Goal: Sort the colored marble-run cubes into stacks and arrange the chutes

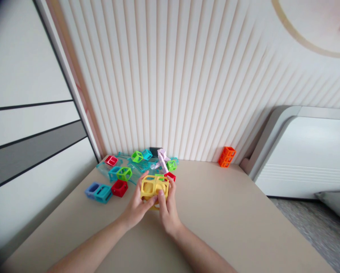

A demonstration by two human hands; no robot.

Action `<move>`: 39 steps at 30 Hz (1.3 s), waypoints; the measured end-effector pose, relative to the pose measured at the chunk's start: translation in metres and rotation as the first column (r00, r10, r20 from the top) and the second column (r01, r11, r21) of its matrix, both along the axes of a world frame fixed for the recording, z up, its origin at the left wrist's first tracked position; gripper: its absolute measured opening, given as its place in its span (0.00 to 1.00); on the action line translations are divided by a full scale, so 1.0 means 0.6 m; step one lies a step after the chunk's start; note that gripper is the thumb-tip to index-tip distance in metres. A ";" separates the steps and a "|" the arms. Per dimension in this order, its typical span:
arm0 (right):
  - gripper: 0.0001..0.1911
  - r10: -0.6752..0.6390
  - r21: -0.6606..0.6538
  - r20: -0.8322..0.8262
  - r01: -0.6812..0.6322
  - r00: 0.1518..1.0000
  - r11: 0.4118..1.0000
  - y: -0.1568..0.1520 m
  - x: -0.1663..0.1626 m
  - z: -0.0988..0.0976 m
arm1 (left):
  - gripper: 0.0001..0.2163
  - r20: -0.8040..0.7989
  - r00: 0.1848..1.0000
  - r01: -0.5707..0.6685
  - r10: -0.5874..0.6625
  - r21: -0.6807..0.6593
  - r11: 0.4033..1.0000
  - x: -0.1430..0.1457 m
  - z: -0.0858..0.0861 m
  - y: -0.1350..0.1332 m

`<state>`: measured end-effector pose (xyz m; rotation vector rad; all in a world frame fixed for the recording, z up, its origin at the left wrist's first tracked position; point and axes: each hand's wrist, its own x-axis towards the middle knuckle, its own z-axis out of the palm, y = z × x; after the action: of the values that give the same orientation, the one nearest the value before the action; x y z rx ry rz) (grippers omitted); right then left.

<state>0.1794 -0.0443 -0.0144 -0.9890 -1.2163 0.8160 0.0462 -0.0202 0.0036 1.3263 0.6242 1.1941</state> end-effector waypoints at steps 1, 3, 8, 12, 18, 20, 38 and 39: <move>0.26 0.008 0.014 0.027 -0.009 1.000 1.000 -0.001 0.000 0.005 | 0.40 -0.011 1.000 -0.012 0.012 0.020 1.000 -0.001 0.000 0.000; 0.26 0.036 0.040 0.074 -0.039 0.997 0.998 -0.002 0.004 0.018 | 0.41 -0.039 0.998 -0.055 0.057 0.061 0.997 -0.003 0.000 0.000; 0.25 0.058 0.077 0.138 -0.069 0.989 0.995 0.001 0.024 0.050 | 0.41 -0.224 0.940 -0.193 0.258 0.277 0.941 -0.009 -0.002 0.006; 0.26 0.011 0.022 0.064 -0.013 0.998 1.000 0.013 0.033 0.056 | 0.42 -0.306 0.887 -0.216 0.346 0.386 0.897 -0.017 -0.004 0.018; 0.34 -0.219 -0.129 -0.272 0.189 0.937 0.973 0.024 0.021 0.043 | 0.47 -0.055 0.983 -0.175 0.177 0.045 0.984 0.012 -0.009 0.008; 0.31 -0.177 -0.124 -0.262 0.148 0.949 0.981 0.022 0.017 0.039 | 0.44 0.059 0.998 -0.016 0.019 -0.055 0.998 0.022 -0.008 0.001; 0.31 0.075 -0.084 -0.038 -0.078 0.996 0.993 0.007 0.017 0.003 | 0.31 -0.155 0.979 -0.136 0.132 -0.019 0.990 -0.010 -0.011 0.007; 0.30 0.074 -0.078 -0.039 -0.077 0.997 0.994 0.009 0.018 0.000 | 0.31 -0.163 0.979 -0.130 0.126 -0.017 0.991 -0.011 -0.013 0.008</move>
<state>0.1904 -0.0390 -0.0142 -0.9930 -1.2038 0.9435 0.0396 -0.0155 -0.0045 1.3853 0.8512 1.1837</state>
